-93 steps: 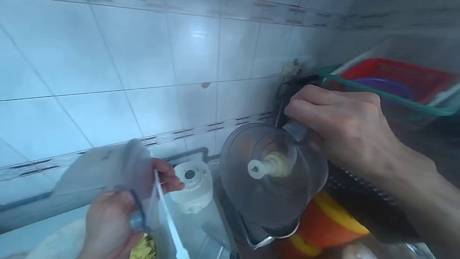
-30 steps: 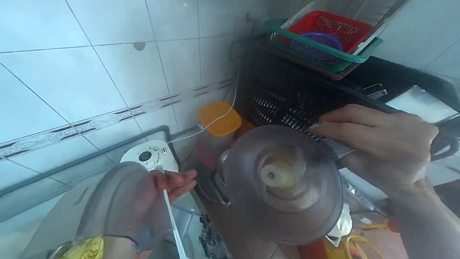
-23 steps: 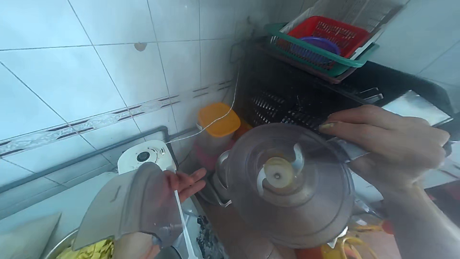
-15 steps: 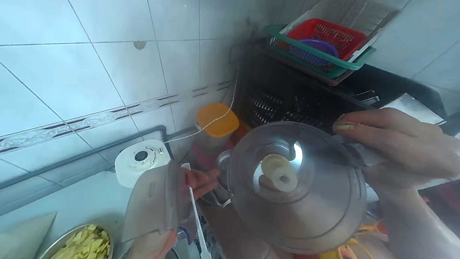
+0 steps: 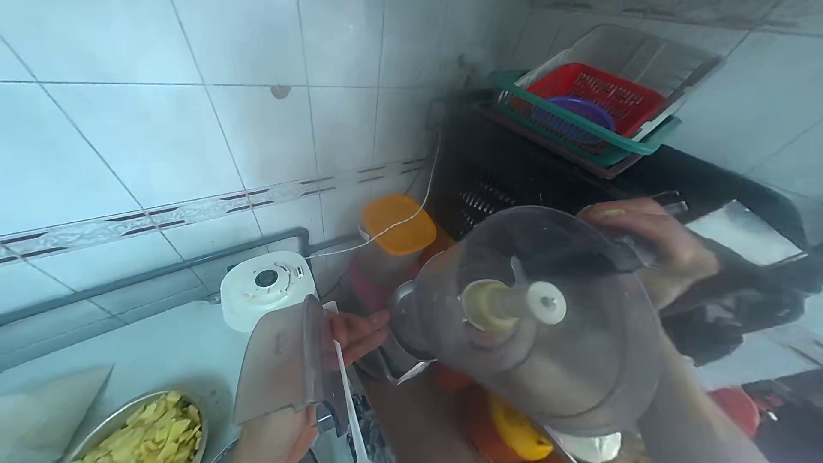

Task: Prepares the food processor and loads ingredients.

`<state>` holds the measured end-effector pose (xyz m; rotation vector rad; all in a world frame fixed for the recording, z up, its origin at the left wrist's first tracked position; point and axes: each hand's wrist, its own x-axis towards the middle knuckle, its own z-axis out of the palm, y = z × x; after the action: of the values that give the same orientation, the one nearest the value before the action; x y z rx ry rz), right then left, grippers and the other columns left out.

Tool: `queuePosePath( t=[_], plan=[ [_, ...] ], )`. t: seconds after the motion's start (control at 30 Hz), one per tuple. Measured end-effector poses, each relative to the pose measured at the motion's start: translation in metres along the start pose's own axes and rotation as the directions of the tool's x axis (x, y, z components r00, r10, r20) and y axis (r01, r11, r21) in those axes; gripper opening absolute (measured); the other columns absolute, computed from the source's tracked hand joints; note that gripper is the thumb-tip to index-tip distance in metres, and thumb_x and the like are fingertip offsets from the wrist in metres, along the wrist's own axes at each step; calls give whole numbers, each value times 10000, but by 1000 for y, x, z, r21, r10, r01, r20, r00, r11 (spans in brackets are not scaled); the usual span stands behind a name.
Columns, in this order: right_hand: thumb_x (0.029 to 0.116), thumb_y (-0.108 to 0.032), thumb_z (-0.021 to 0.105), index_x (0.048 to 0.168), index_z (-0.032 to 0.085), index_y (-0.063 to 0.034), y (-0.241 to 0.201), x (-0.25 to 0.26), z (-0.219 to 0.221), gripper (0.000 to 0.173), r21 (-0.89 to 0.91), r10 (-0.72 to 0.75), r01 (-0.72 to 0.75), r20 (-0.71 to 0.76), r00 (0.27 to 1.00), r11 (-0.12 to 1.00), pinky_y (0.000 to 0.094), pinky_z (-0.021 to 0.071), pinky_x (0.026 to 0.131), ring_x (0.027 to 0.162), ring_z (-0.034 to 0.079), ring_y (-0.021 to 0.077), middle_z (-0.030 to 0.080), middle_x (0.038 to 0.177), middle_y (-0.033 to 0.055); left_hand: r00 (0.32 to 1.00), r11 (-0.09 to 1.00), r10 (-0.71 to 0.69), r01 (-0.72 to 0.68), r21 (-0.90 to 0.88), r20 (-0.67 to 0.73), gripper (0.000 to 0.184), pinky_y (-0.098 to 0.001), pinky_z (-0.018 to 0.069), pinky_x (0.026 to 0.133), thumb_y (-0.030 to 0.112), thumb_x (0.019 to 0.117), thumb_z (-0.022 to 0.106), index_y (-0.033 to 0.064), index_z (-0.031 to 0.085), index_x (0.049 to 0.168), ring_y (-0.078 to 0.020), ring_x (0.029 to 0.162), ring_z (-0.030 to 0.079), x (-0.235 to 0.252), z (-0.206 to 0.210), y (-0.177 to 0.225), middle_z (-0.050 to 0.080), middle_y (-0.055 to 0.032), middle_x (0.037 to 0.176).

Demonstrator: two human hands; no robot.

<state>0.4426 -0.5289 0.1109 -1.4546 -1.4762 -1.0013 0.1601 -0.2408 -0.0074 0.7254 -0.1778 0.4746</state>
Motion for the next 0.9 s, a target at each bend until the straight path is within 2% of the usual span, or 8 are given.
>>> queuePosePath(
  t=[0.1,0.23,0.37,0.5,0.63,0.67,0.77,0.9],
  plan=[
    [971,-154,654,1075,742,-164,18,0,40,136,209,196,-173,-91,976,962,256,584,902,999,690,50,742,1070,-73,998,998,58,-57,37,-35,339,-600,549,995,315,1025,574,-10,673,1021,-456,1155,661,-7,-2,10,703,-255,1087],
    [951,-114,689,1094,761,-174,52,-10,92,170,499,338,-229,-140,930,836,257,599,858,965,705,62,757,1074,-50,988,991,101,-91,95,-113,249,-595,562,992,233,1062,482,32,627,1038,-467,1159,659,-33,-1,38,700,-265,1135],
    [921,-69,699,1048,766,-147,52,-2,135,163,681,506,-302,-116,855,667,233,597,804,901,703,57,760,1011,-34,934,971,148,-75,226,-325,261,-527,641,836,236,1023,451,62,606,905,-410,1038,726,-44,-2,55,734,-198,986],
    [950,-62,659,1107,753,-116,65,-4,169,190,729,439,-251,-75,895,636,208,580,855,971,695,41,758,1073,-38,900,957,222,-129,258,-375,195,-531,627,891,105,1023,440,30,607,955,-428,1056,715,-74,-12,77,727,-240,1033],
    [932,130,476,798,657,-69,-18,61,181,300,788,837,-563,117,535,250,155,577,610,658,666,-10,715,716,-61,874,941,283,-174,289,-396,256,-481,633,895,116,1042,401,47,626,943,-376,1039,728,-95,-23,89,732,-199,1012],
    [922,136,492,818,662,-66,-9,56,191,285,792,822,-549,110,559,268,159,584,642,695,678,-7,724,751,-61,865,938,294,-181,295,-407,238,-478,634,888,127,1031,434,48,640,944,-369,1032,729,-99,-25,91,733,-191,1009],
    [936,-46,673,1099,740,-80,72,3,234,180,774,470,-294,-5,882,560,241,581,856,969,690,68,747,1074,-9,857,938,309,-201,284,-412,236,-533,607,928,192,1049,456,43,629,987,-394,1057,710,-112,-37,96,712,-204,1032],
    [935,-95,686,1109,738,-115,62,14,264,183,713,433,-298,-10,901,635,266,601,850,949,703,74,749,1065,-35,868,920,334,-214,330,-368,286,-578,568,974,224,1069,428,54,651,1014,-405,1097,693,-130,-62,98,712,-191,1067]
  ],
)
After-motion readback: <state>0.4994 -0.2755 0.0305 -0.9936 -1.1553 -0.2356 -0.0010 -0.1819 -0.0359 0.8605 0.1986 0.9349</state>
